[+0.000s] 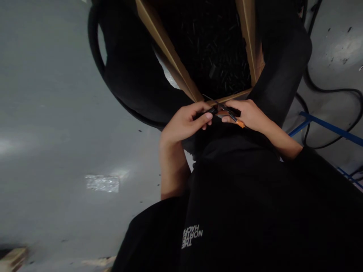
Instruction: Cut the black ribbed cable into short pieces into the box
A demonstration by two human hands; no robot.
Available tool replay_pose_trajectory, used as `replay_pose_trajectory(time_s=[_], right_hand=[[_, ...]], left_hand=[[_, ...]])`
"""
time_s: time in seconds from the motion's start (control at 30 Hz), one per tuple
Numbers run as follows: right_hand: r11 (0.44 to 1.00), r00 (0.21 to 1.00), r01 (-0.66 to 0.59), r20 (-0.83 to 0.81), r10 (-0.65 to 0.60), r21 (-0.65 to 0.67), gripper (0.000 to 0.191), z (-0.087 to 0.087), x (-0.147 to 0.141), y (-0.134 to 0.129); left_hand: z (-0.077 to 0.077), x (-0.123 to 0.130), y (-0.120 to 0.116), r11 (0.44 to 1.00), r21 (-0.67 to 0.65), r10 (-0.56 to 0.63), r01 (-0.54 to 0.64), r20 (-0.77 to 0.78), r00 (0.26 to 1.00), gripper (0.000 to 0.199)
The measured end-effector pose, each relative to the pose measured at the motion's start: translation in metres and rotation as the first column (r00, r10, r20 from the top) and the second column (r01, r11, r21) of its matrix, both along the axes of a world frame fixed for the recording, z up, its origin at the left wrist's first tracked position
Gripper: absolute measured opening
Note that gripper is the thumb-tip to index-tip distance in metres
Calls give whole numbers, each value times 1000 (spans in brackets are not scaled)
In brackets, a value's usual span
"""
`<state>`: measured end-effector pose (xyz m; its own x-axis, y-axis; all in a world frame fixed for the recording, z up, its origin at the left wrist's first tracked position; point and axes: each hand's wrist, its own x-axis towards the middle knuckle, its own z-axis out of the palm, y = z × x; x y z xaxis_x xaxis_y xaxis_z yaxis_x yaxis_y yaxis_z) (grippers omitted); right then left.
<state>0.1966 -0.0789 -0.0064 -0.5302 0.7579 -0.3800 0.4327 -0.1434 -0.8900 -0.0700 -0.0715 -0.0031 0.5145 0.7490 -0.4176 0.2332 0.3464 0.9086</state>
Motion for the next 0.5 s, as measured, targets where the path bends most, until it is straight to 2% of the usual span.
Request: replay_pose_trajectory(time_s=[0.07,0.13,0.17,0.2,0.23,0.37,0.5], right_hand=[[1000,996,-13,86,13,5,42,-1,5,-2],[999,982,-44,186,38,31,38,-1,9,-4],[997,973,-67,223,56,41,39,-1,10,-5],[995,966,-90,248,76,45,41,0,9,-6],[993,961,-110,259,95,42,42,1,8,-7],[990,964,-137,232,128,25,40,4,0,-8],[996,982,-67,180,57,52,39,-1,-4,-11]], left_hand=[[-4,2,-4,969,92,232,-229,-24,973,46],[-9,7,-5,875,168,457,-454,21,889,45],[-12,10,-6,840,184,511,-510,45,858,46],[-14,14,-6,829,189,526,-526,55,849,48],[-15,19,-6,841,186,508,-508,52,860,50],[-18,31,-8,917,135,380,-375,-19,925,54],[-16,24,-9,904,164,404,-395,-22,915,52]])
